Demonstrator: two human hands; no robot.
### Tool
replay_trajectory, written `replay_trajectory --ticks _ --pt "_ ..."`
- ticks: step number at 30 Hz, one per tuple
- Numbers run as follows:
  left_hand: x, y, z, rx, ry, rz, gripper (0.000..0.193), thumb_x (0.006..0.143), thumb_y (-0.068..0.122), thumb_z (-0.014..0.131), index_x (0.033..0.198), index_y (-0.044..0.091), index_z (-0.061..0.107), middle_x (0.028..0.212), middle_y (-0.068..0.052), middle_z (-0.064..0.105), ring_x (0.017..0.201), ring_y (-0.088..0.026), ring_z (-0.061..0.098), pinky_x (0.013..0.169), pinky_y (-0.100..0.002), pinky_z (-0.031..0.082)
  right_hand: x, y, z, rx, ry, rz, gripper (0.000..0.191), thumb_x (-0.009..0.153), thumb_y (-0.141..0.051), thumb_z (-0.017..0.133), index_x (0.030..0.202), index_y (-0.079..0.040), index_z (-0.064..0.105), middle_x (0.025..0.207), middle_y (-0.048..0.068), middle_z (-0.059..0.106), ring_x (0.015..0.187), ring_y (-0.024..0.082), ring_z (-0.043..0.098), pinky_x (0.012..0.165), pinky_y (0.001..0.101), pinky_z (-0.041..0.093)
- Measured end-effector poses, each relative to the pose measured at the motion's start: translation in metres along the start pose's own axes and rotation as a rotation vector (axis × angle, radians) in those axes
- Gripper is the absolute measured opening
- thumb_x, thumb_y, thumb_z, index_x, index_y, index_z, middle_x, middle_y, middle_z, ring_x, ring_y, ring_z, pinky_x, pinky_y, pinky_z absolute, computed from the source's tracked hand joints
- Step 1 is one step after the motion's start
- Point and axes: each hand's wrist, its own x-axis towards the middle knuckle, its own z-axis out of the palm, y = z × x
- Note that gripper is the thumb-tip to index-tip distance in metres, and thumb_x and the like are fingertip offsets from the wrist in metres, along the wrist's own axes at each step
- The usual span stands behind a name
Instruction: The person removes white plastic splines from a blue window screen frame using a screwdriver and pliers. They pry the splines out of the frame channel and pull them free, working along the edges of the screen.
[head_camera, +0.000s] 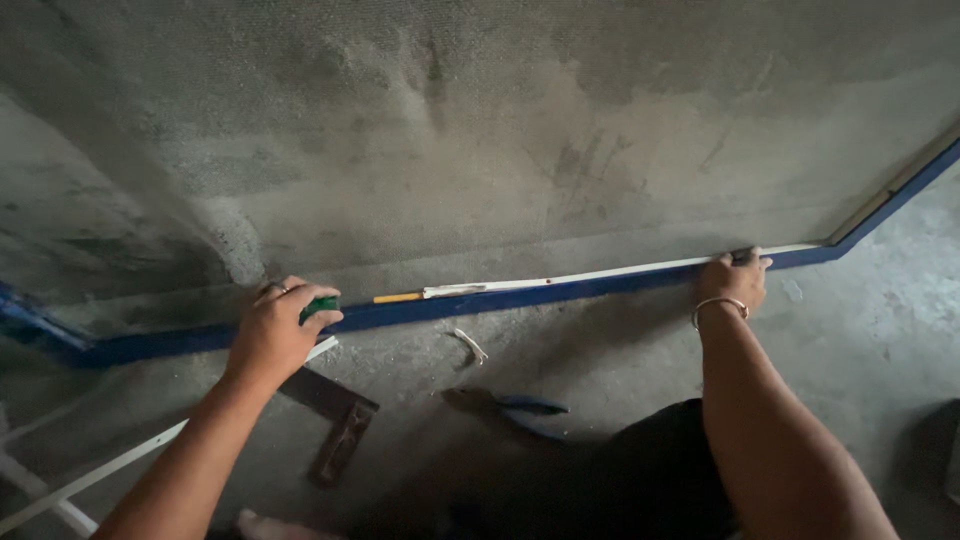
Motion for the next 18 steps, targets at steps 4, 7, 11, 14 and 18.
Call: replay_trajectory --ticks 4,7,11,14,18 --pt "0.006 0.031 -0.031 0.125 0.068 0.111 0.028 0.081 0.029 0.081 0.105 0.015 0.078 0.1 -0.006 0.074 0.099 -0.029 0.068 0.089 -0.044 0.053 -0.002 -0.006 -0.007 -0.036 -0.002 -0.04 0.05 0.093 -0.025 0.06 0.14 -0.007 0.058 0.152 0.03 0.043 0.133 0.045 0.049 0.111 0.0474 0.039" --pt "0.014 0.065 -0.05 0.27 0.119 0.272 0.025 0.082 0.028 0.081 0.104 0.016 0.079 0.097 -0.005 0.074 0.094 -0.027 0.068 0.088 -0.045 0.053 -0.005 -0.009 -0.007 -0.062 0.031 -0.126 0.044 0.093 -0.024 0.061 0.134 -0.006 0.062 0.145 0.031 0.05 0.133 0.045 0.05 0.108 0.0491 0.041" --pt "0.017 0.119 -0.02 0.026 0.069 0.401 0.022 0.082 0.025 0.081 0.103 0.016 0.078 0.095 -0.004 0.075 0.093 -0.025 0.068 0.084 -0.042 0.054 -0.005 -0.01 -0.011 -0.034 -0.041 -0.067 0.036 0.094 -0.025 0.062 0.126 -0.01 0.067 0.139 0.025 0.059 0.127 0.044 0.056 0.104 0.0499 0.045" --pt "0.013 0.128 0.004 -0.052 0.032 0.348 0.025 0.081 0.028 0.082 0.102 0.015 0.077 0.096 -0.004 0.075 0.094 -0.025 0.069 0.086 -0.042 0.055 -0.002 -0.004 -0.014 -0.015 -0.021 -0.097 0.039 0.091 -0.027 0.065 0.126 -0.01 0.066 0.135 0.026 0.059 0.118 0.045 0.059 0.099 0.0498 0.046" --pt "-0.006 0.107 0.006 -0.074 -0.082 0.192 0.033 0.077 0.031 0.084 0.103 0.013 0.076 0.098 -0.007 0.075 0.094 -0.03 0.067 0.084 -0.044 0.054 -0.008 -0.014 -0.017 -0.035 -0.131 0.022 0.032 0.098 -0.026 0.063 0.124 -0.007 0.068 0.126 0.021 0.07 0.117 0.042 0.064 0.104 0.048 0.049"
